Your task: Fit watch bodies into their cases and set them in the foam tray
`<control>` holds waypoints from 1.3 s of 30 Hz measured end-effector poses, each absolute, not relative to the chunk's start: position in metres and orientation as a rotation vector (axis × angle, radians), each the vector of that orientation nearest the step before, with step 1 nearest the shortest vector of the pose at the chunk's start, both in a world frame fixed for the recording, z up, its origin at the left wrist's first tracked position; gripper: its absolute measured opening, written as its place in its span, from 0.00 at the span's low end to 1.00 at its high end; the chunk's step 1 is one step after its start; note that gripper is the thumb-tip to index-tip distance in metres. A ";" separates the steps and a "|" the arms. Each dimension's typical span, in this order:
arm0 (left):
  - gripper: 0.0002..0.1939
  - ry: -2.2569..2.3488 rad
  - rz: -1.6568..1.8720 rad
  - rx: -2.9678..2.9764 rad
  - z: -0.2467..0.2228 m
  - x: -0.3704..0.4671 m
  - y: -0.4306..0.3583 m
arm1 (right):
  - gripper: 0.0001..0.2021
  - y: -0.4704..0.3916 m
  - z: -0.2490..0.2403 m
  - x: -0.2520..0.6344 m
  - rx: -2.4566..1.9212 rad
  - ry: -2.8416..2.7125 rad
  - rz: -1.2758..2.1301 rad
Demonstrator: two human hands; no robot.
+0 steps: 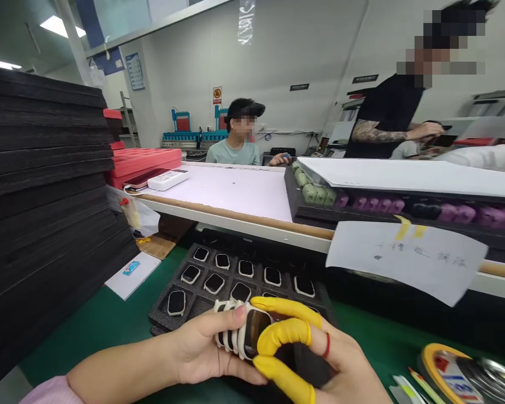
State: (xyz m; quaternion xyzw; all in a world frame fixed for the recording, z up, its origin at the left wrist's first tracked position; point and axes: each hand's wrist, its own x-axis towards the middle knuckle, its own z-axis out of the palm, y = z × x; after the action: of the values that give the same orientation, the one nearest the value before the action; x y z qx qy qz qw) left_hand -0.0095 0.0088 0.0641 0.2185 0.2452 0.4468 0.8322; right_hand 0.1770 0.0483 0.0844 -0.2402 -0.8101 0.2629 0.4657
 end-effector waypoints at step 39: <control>0.22 0.128 0.903 0.596 0.059 -0.019 0.015 | 0.36 0.018 0.083 0.161 -0.619 -1.929 0.582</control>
State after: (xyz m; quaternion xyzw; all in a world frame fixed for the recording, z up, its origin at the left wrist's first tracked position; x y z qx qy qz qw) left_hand -0.0195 0.0149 0.0592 0.2837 0.0607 0.4294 0.8553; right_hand 0.1606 0.0179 0.0833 -0.2552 -0.7955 0.2400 0.4945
